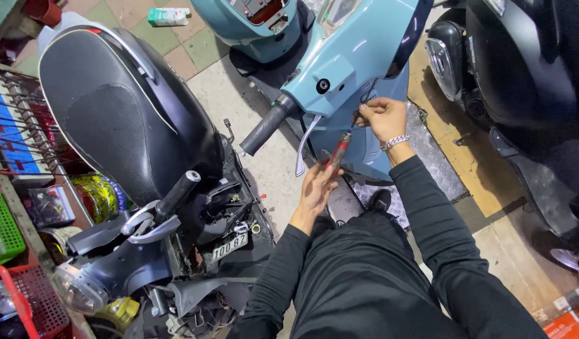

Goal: The person uses a screwdriver to remove screws from the front fairing and headlight area of a light blue scooter. They detach the front panel and manipulate the headlight assembly, working in a cluttered workshop environment.

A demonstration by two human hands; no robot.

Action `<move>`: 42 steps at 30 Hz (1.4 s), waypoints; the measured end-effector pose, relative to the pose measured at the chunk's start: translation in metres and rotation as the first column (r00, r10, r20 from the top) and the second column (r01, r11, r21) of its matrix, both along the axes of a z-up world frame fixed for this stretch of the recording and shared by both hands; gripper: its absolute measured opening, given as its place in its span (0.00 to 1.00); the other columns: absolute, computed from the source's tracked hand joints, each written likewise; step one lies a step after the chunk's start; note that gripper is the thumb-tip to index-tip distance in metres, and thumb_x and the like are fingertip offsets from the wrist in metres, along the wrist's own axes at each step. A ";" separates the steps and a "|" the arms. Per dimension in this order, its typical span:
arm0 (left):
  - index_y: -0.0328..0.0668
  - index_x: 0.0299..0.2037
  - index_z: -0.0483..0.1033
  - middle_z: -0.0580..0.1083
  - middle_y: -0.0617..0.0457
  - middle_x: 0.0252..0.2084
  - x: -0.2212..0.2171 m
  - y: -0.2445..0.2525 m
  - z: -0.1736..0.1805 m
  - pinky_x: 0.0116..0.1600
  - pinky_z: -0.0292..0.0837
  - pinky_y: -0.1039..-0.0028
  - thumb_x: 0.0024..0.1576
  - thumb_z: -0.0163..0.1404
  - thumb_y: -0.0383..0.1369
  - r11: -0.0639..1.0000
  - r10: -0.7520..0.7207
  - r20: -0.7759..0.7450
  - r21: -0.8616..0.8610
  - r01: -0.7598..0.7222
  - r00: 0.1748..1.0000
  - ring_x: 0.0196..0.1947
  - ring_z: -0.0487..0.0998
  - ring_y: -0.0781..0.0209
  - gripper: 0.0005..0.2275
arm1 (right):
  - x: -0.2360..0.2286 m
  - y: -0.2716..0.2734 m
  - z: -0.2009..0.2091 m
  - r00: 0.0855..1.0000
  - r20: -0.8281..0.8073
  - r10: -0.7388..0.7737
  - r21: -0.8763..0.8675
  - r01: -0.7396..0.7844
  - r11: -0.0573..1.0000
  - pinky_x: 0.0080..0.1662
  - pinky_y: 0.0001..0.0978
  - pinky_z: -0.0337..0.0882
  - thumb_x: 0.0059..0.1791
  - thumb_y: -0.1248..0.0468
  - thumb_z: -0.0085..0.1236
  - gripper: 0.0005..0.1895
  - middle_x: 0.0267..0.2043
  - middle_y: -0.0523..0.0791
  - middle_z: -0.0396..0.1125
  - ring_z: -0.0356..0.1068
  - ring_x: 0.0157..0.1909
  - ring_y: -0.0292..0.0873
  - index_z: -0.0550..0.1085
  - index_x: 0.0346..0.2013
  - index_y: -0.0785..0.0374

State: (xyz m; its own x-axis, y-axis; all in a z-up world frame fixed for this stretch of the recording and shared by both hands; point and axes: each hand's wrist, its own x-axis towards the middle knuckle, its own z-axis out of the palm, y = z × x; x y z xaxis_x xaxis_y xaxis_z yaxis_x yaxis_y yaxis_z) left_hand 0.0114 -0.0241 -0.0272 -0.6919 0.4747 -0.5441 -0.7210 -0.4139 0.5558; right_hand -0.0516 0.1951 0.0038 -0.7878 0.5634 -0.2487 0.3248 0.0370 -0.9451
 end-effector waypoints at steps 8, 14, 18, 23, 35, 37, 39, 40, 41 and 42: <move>0.50 0.31 0.58 0.50 0.64 0.19 -0.011 0.020 -0.010 0.12 0.39 0.85 0.69 0.26 0.54 0.985 -0.153 0.270 0.121 0.125 0.951 0.08 0.49 0.76 0.22 | -0.001 -0.016 0.027 0.999 -0.051 0.003 -0.180 -0.012 0.984 0.37 0.29 0.81 0.52 0.68 0.59 0.10 0.34 0.51 0.75 0.76 0.34 0.38 0.73 0.45 0.73; 0.42 0.46 0.67 0.71 0.48 0.39 -0.002 0.008 -0.031 0.35 0.76 0.79 0.64 0.53 0.45 0.997 -0.037 0.183 0.067 0.025 0.982 0.41 0.82 0.54 0.16 | -0.006 -0.009 0.023 0.994 -0.027 -0.106 -0.202 0.099 0.975 0.26 0.32 0.82 0.43 0.72 0.67 0.10 0.23 0.53 0.71 0.76 0.21 0.44 0.73 0.33 0.71; 0.38 0.58 0.69 0.71 0.45 0.47 0.003 -0.001 -0.018 0.41 0.76 0.79 0.60 0.59 0.36 1.000 0.007 0.084 -0.025 -0.005 0.996 0.47 0.82 0.52 0.20 | -0.006 -0.005 0.005 0.995 -0.043 -0.092 -0.189 0.082 0.978 0.25 0.32 0.81 0.43 0.70 0.70 0.14 0.22 0.53 0.70 0.75 0.21 0.44 0.71 0.33 0.72; 0.44 0.40 0.61 0.62 0.55 0.22 -0.005 0.009 -0.044 0.14 0.44 0.83 0.70 0.33 0.52 0.998 -0.050 0.225 0.036 0.043 0.973 0.09 0.56 0.74 0.19 | -0.002 -0.009 0.006 0.995 -0.087 -0.041 -0.229 0.020 0.973 0.34 0.35 0.85 0.52 0.69 0.60 0.12 0.30 0.55 0.73 0.78 0.31 0.47 0.72 0.45 0.78; 0.38 0.52 0.71 0.76 0.47 0.39 -0.008 0.009 -0.045 0.32 0.80 0.80 0.60 0.59 0.38 1.000 0.000 0.133 -0.029 0.004 0.991 0.34 0.82 0.60 0.17 | -0.008 0.008 -0.014 0.995 -0.090 -0.031 -0.103 0.021 0.994 0.29 0.31 0.82 0.47 0.67 0.72 0.12 0.25 0.55 0.73 0.78 0.25 0.46 0.76 0.37 0.70; 0.40 0.49 0.70 0.72 0.50 0.35 -0.009 0.012 -0.037 0.28 0.73 0.84 0.63 0.54 0.43 0.999 0.038 0.180 0.002 -0.039 0.983 0.30 0.79 0.62 0.15 | -0.008 -0.008 0.016 0.995 -0.091 -0.033 -0.177 0.016 0.984 0.32 0.31 0.82 0.49 0.67 0.67 0.11 0.28 0.54 0.74 0.78 0.28 0.45 0.75 0.40 0.72; 0.42 0.46 0.70 0.68 0.54 0.32 -0.013 0.010 -0.018 0.23 0.66 0.88 0.65 0.50 0.48 0.996 0.074 0.223 0.030 -0.083 0.972 0.26 0.77 0.64 0.16 | -0.009 -0.013 0.025 0.995 -0.095 -0.035 -0.250 0.010 0.968 0.35 0.32 0.82 0.51 0.68 0.62 0.10 0.30 0.53 0.75 0.78 0.31 0.43 0.75 0.42 0.74; 0.42 0.44 0.72 0.64 0.58 0.29 -0.015 0.008 -0.003 0.22 0.61 0.90 0.64 0.48 0.52 0.996 0.015 0.229 0.084 -0.035 0.973 0.24 0.70 0.70 0.20 | -0.008 -0.008 0.019 0.996 -0.081 -0.037 -0.232 0.017 0.973 0.34 0.32 0.83 0.50 0.68 0.64 0.11 0.30 0.53 0.74 0.78 0.30 0.43 0.74 0.41 0.74; 0.42 0.42 0.75 0.60 0.61 0.26 -0.017 0.007 0.012 0.22 0.56 0.92 0.64 0.46 0.56 0.990 -0.045 0.232 0.139 0.013 0.972 0.22 0.64 0.76 0.23 | -0.007 -0.004 0.014 0.997 -0.068 -0.039 -0.214 0.023 0.976 0.34 0.32 0.83 0.49 0.68 0.66 0.12 0.29 0.54 0.74 0.78 0.29 0.44 0.74 0.40 0.74; 0.42 0.42 0.75 0.60 0.61 0.26 -0.016 0.009 -0.002 0.22 0.56 0.92 0.64 0.46 0.56 0.990 -0.044 0.232 0.138 0.011 0.972 0.22 0.64 0.76 0.23 | -0.009 -0.002 0.013 0.997 -0.068 -0.037 -0.215 0.022 0.976 0.34 0.32 0.83 0.49 0.68 0.66 0.12 0.29 0.54 0.74 0.78 0.29 0.44 0.74 0.40 0.74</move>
